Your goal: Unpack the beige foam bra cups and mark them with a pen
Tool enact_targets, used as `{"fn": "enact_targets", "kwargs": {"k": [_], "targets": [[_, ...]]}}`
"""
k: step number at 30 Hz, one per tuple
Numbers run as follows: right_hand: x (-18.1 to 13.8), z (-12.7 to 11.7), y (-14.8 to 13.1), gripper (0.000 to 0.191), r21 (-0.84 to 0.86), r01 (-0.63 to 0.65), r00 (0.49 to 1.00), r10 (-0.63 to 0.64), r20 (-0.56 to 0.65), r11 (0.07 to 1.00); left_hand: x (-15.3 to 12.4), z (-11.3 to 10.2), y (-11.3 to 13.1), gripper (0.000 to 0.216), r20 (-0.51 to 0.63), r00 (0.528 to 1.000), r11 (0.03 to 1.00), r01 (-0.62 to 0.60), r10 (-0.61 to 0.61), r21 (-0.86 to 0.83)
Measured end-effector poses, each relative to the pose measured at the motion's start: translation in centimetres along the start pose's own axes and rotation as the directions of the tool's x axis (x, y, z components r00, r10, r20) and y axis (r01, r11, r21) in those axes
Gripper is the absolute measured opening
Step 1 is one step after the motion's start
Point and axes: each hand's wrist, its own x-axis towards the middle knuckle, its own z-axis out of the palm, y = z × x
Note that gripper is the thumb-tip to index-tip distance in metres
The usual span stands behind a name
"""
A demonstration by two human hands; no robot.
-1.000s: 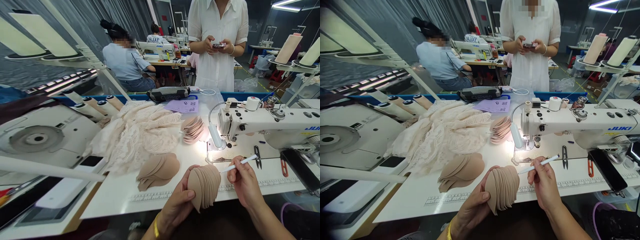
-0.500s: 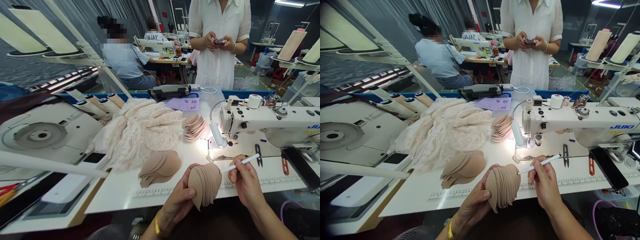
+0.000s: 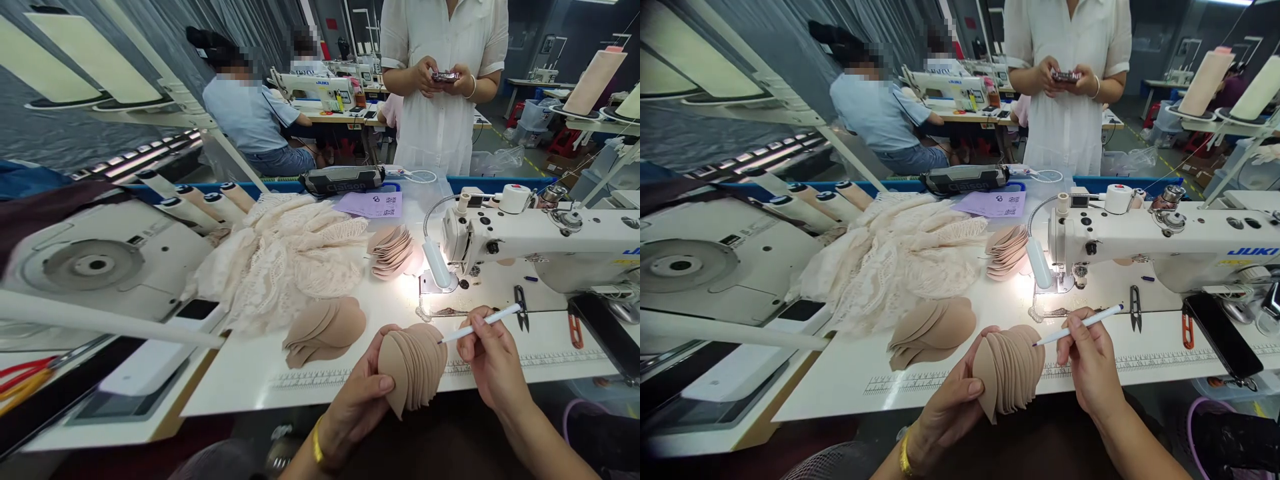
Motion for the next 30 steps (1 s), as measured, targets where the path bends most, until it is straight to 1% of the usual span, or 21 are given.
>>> {"fn": "enact_targets", "kwargs": {"k": [4, 7, 10, 13, 16, 19, 21, 25, 27, 30], "targets": [[-0.01, -0.14, 0.06, 0.043, -0.042, 0.019, 1.0, -0.02, -0.017, 0.999, -0.01, 0.17, 0.06, 0.059, -0.004, 1.0, 1.0, 0.009, -0.009, 0.002], [-0.21, -0.13, 0.41, 0.04, -0.085, 0.012, 1.0, -0.009, 0.03, 0.996, -0.04, 0.05, -0.04, 0.061, -0.001, 1.0, 1.0, 0.014, -0.014, -0.001], [-0.31, 0.01, 0.45, 0.04, -0.066, 0.006, 0.998, -0.002, 0.065, 0.998, -0.09, -0.07, -0.09, 0.061, 0.0, 1.0, 1.0, 0.013, -0.013, 0.02], [-0.24, -0.02, 0.31, 0.041, -0.034, 0.033, 0.999, -0.032, 0.036, 0.999, -0.12, -0.16, -0.1, 0.061, 0.003, 1.0, 1.0, 0.004, -0.004, 0.023], [-0.25, -0.3, 0.47, 0.039, -0.062, 0.051, 0.999, -0.049, 0.023, 0.997, -0.11, -0.23, -0.17, 0.06, 0.019, 1.0, 1.0, -0.001, 0.001, 0.017], [-0.42, -0.39, 0.72, 0.036, -0.096, 0.037, 0.998, -0.033, 0.047, 0.995, -0.11, -0.27, -0.3, 0.057, 0.032, 0.999, 1.0, -0.009, 0.009, 0.016], [-0.53, -0.21, 0.65, 0.036, -0.082, 0.026, 0.997, -0.02, 0.072, 0.996, -0.11, -0.28, -0.36, 0.056, 0.037, 0.999, 1.0, -0.008, 0.007, 0.016], [-0.52, 0.13, 0.14, 0.04, -0.033, 0.032, 0.998, -0.03, 0.062, 0.999, -0.19, -0.3, -0.39, 0.059, 0.002, 1.0, 1.0, -0.001, 0.001, 0.006], [-0.52, -0.01, 0.16, 0.039, -0.047, 0.046, 0.998, -0.044, 0.05, 0.998, -0.23, -0.32, -0.39, 0.06, -0.014, 1.0, 1.0, -0.005, 0.005, 0.003], [-0.66, -0.49, 0.68, 0.035, -0.107, 0.061, 0.994, -0.051, 0.092, 0.992, -0.22, -0.37, -0.43, 0.058, 0.016, 1.0, 1.0, -0.001, 0.001, 0.013]]}}
